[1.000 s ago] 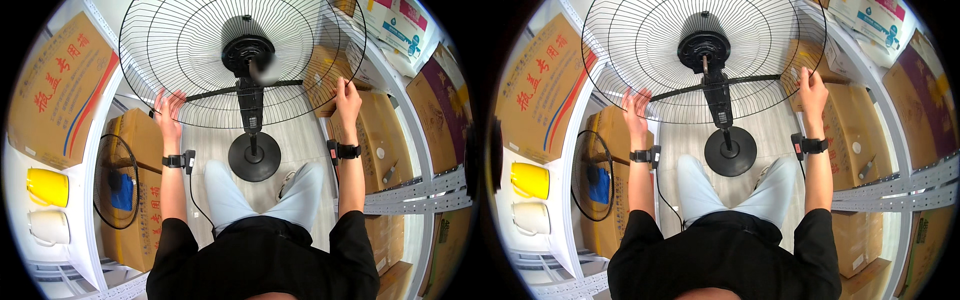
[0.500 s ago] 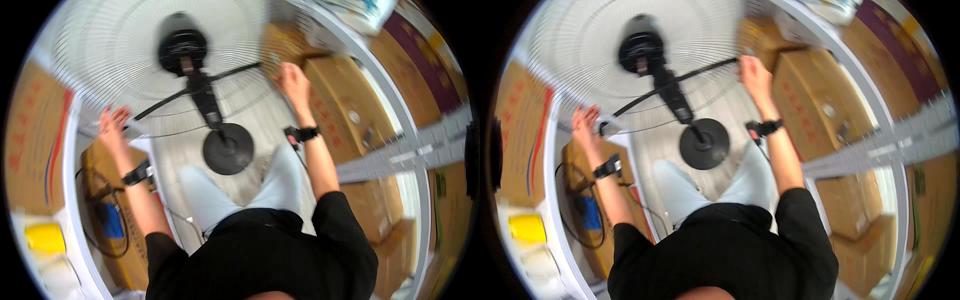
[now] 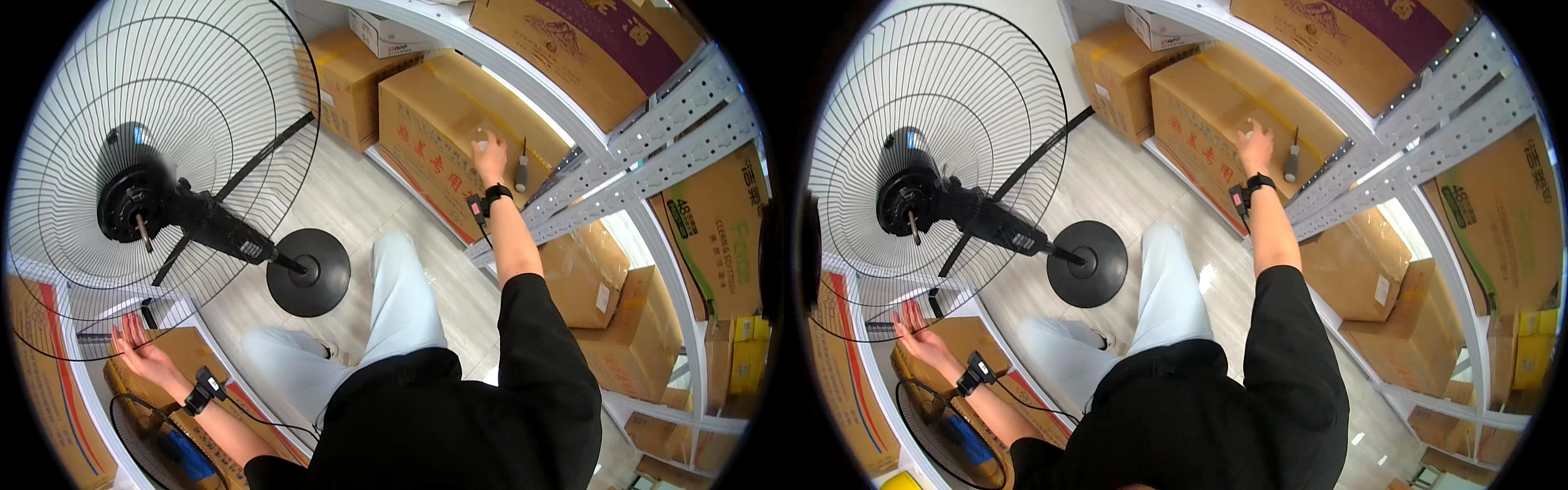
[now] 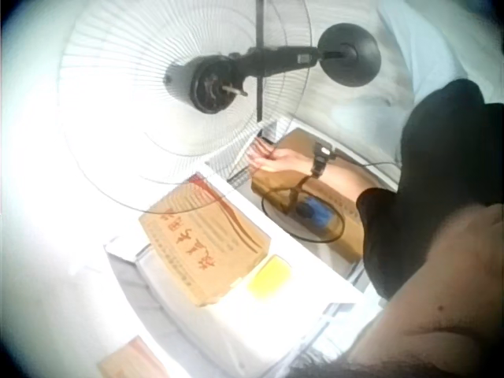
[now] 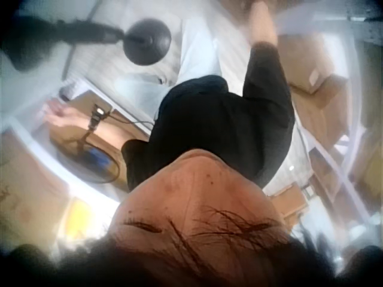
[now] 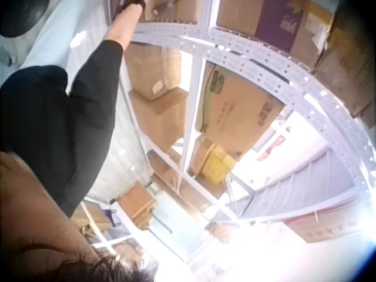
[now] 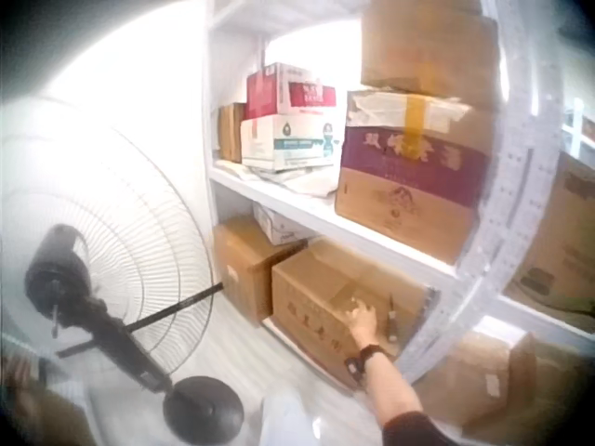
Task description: The person assembles a standing fan by tightening screws on the neck, attaching the fan blades, securing the front grill, and screwing on the central cap. The person uses a screwdriver to fasten components and adjusts the fan head.
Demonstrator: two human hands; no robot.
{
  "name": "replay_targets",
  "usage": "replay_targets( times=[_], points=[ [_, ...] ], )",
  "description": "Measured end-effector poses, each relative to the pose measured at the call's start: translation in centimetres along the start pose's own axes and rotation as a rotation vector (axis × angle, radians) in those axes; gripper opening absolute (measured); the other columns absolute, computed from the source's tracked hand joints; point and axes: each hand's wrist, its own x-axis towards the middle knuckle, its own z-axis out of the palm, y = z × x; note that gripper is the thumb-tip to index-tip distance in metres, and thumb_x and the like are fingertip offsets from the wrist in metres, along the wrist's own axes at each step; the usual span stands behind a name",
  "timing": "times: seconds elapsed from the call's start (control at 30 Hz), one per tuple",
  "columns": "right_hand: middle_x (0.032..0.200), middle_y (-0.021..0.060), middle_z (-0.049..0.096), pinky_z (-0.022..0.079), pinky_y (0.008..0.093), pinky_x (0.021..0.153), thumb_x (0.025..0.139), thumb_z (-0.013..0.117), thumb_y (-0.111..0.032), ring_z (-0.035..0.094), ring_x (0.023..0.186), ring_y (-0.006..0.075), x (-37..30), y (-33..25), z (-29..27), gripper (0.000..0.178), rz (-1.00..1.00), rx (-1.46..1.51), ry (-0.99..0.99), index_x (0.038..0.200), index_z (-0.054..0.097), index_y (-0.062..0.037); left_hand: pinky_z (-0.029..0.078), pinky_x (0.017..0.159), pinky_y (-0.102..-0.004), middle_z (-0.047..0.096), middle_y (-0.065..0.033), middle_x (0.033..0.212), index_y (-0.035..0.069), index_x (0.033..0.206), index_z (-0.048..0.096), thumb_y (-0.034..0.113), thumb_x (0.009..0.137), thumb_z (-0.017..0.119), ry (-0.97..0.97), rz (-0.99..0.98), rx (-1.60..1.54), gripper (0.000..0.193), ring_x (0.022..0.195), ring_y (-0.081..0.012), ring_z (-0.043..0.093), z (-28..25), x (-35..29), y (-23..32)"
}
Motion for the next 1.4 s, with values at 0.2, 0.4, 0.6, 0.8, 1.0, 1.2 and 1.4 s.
replay_targets(
  times=[0.2, 0.4, 0.6, 0.8, 1.0, 1.2, 1.4],
  points=[
    [0.116, 0.0235, 0.062, 0.050, 0.0468, 0.087, 0.084, 0.064, -0.034, 0.061, 0.105, 0.0390, 2.3, 3.4, 1.4, 0.039, 0.055, -0.247, -0.181, 0.108, 0.065, -0.0031, 0.043, 0.105, -0.0456, 0.051, -0.0314, 0.129, -0.006, 0.136, 0.034, 0.018, 0.101, 0.045, -0.016, 0.046, 0.074, 0.044, 0.121, -0.0369, 0.053, 1.2, -0.9, 1.3],
    [0.086, 0.0221, 0.068, 0.053, 0.0483, 0.074, 0.084, 0.056, -0.022, 0.066, 0.083, 0.0396, 2.7, 6.9, 3.0, 0.025, -0.197, -0.241, -0.097, 0.086, 0.070, -0.0013, 0.046, 0.099, -0.0442, 0.051, -0.0261, 0.131, -0.003, 0.138, 0.030, 0.015, 0.095, 0.056, 0.038, 0.208, 0.202, 0.053, 0.118, -0.0342, 0.056, -0.3, -0.5, 1.5],
    [0.099, 0.0264, 0.066, 0.050, 0.0479, 0.079, 0.083, 0.065, -0.031, 0.065, 0.091, 0.0396, 4.7, 11.0, 2.8, 0.040, -0.120, -0.235, -0.129, 0.103, 0.064, 0.0044, 0.044, 0.100, -0.0410, 0.050, -0.0216, 0.132, 0.001, 0.140, 0.032, 0.018, 0.093, 0.061, -0.002, 0.199, 0.221, 0.058, 0.120, -0.0290, 0.053, 3.8, -1.0, 2.3],
    [0.102, 0.0198, 0.067, 0.050, 0.0431, 0.079, 0.086, 0.068, -0.036, 0.064, 0.087, 0.0333, 1.8, 3.4, 1.0, 0.051, 0.058, 0.134, 0.160, 0.115, 0.059, 0.0047, 0.040, 0.100, -0.0370, 0.043, -0.0185, 0.133, -0.001, 0.142, 0.028, 0.004, 0.089, 0.059, 0.146, 0.358, 0.189, 0.062, 0.121, -0.0253, 0.046, 4.9, -2.8, 5.0],
    [0.117, 0.0120, 0.060, 0.050, 0.0267, 0.074, 0.088, 0.069, -0.009, 0.058, 0.089, 0.0144, -9.9, -16.2, -9.2, 0.047, -0.280, 1.049, 0.325, 0.131, 0.052, 0.0011, 0.040, 0.096, -0.0372, 0.045, -0.0169, 0.127, -0.003, 0.132, 0.037, 0.007, 0.086, 0.060, 0.259, 0.807, 0.561, 0.052, 0.115, -0.0252, 0.047, 5.9, -4.1, 5.0],
    [0.109, 0.0144, 0.065, 0.050, 0.0303, 0.063, 0.070, 0.080, -0.006, 0.061, 0.088, 0.0253, -19.7, -30.3, -15.5, 0.046, -1.062, 0.974, 0.163, 0.112, 0.064, 0.0007, 0.045, 0.086, -0.0411, 0.056, -0.0120, 0.107, 0.003, 0.112, 0.055, 0.008, 0.070, 0.067, -0.211, 1.026, 0.620, 0.044, 0.099, -0.0297, 0.056, 9.5, -5.0, 6.0],
    [0.111, 0.0098, 0.064, 0.050, 0.0321, 0.073, 0.065, 0.084, -0.004, 0.063, 0.089, 0.0241, -21.7, -37.7, -14.7, 0.050, -1.185, 1.031, 0.240, 0.112, 0.066, -0.0038, 0.046, 0.081, -0.0388, 0.059, -0.0125, 0.103, 0.004, 0.109, 0.058, 0.002, 0.069, 0.068, -0.442, 1.064, 0.695, 0.041, 0.092, -0.0289, 0.059, 13.0, -5.7, 7.4]
  ],
)
